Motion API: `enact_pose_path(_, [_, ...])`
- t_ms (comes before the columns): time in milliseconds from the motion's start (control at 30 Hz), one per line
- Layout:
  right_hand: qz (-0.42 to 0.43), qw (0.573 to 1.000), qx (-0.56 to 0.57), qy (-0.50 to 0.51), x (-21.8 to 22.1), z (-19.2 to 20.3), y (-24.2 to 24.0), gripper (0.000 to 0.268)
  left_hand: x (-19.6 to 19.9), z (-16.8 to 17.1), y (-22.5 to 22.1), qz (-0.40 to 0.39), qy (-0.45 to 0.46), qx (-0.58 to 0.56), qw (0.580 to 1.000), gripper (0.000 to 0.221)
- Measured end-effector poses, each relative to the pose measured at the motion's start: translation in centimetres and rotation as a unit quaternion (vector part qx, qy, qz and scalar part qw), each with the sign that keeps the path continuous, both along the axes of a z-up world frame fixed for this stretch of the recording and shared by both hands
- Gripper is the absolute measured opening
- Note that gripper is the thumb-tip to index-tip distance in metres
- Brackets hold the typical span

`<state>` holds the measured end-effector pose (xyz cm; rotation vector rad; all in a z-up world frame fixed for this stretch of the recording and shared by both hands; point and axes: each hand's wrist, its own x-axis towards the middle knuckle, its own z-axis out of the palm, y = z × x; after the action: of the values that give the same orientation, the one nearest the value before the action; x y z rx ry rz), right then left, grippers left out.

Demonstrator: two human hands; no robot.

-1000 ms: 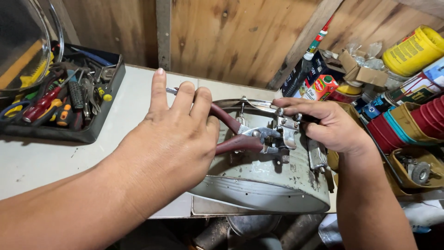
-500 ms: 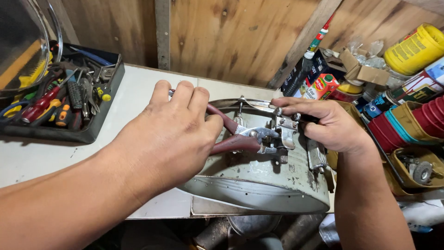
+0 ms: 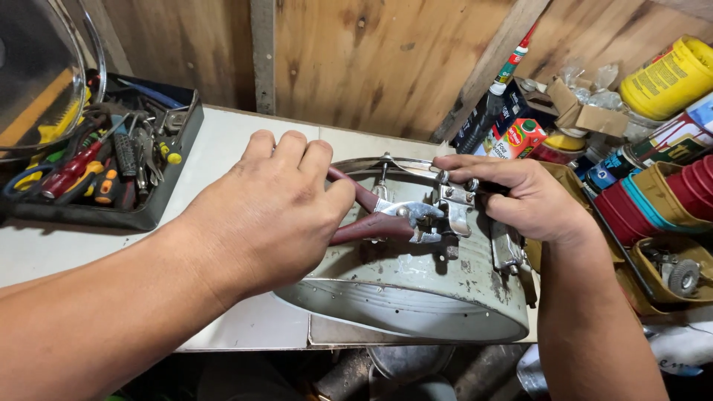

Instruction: Repairing and disassembling hardware on a snare drum using pliers and a screwdriver

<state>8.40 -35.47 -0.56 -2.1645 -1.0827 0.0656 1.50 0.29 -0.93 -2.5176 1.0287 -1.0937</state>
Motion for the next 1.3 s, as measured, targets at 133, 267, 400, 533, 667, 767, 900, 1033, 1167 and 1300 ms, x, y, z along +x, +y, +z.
enact_pose_path(133, [-0.002,1.0,0.007,0.003,0.0,-0.1,0.0,0.067,0.3,-0.2,0.1,0.004,0.024,0.01,1.0,0.015])
enact_pose_path(267, [-0.005,1.0,0.012,0.009,0.0,-0.3,0.0,0.067,0.3,-0.1,0.1,0.008,0.022,0.019,1.0,0.015])
enact_pose_path(400, [-0.009,1.0,0.012,0.001,0.0,-0.2,0.1,0.066,0.2,0.2,0.2,0.014,0.013,0.022,1.0,0.015])
enact_pose_path(533, [-0.012,1.0,0.013,-0.007,-0.1,-0.2,0.5,0.064,0.4,0.7,0.7,-0.002,0.018,0.018,1.0,0.017])
enact_pose_path(667, [-0.039,0.999,0.012,-0.028,-1.0,0.4,1.8,0.054,1.7,1.2,1.0,-0.007,0.182,0.015,0.983,0.049])
enact_pose_path(767, [-0.089,0.996,-0.007,-0.032,-2.5,0.8,2.9,0.054,3.9,0.9,2.2,-0.044,0.108,0.042,0.992,0.032])
enact_pose_path(900, [-0.139,0.989,-0.014,-0.042,-4.2,1.5,4.3,0.064,5.8,1.5,3.3,-0.076,0.12,0.106,0.984,0.037])
enact_pose_path(1033, [-0.146,0.989,-0.002,-0.037,-4.3,0.7,4.5,0.067,5.6,2.6,2.7,-0.151,0.128,0.07,0.978,0.026])
enact_pose_path(1167, [-0.121,0.991,0.048,-0.021,-4.0,0.0,4.8,0.067,4.9,3.1,2.6,-0.154,0.111,0.06,0.98,0.043])
enact_pose_path(1300, [-0.108,0.993,0.056,-0.011,-3.7,0.0,4.7,0.067,4.8,2.8,2.8,-0.144,0.147,0.052,0.977,0.03])
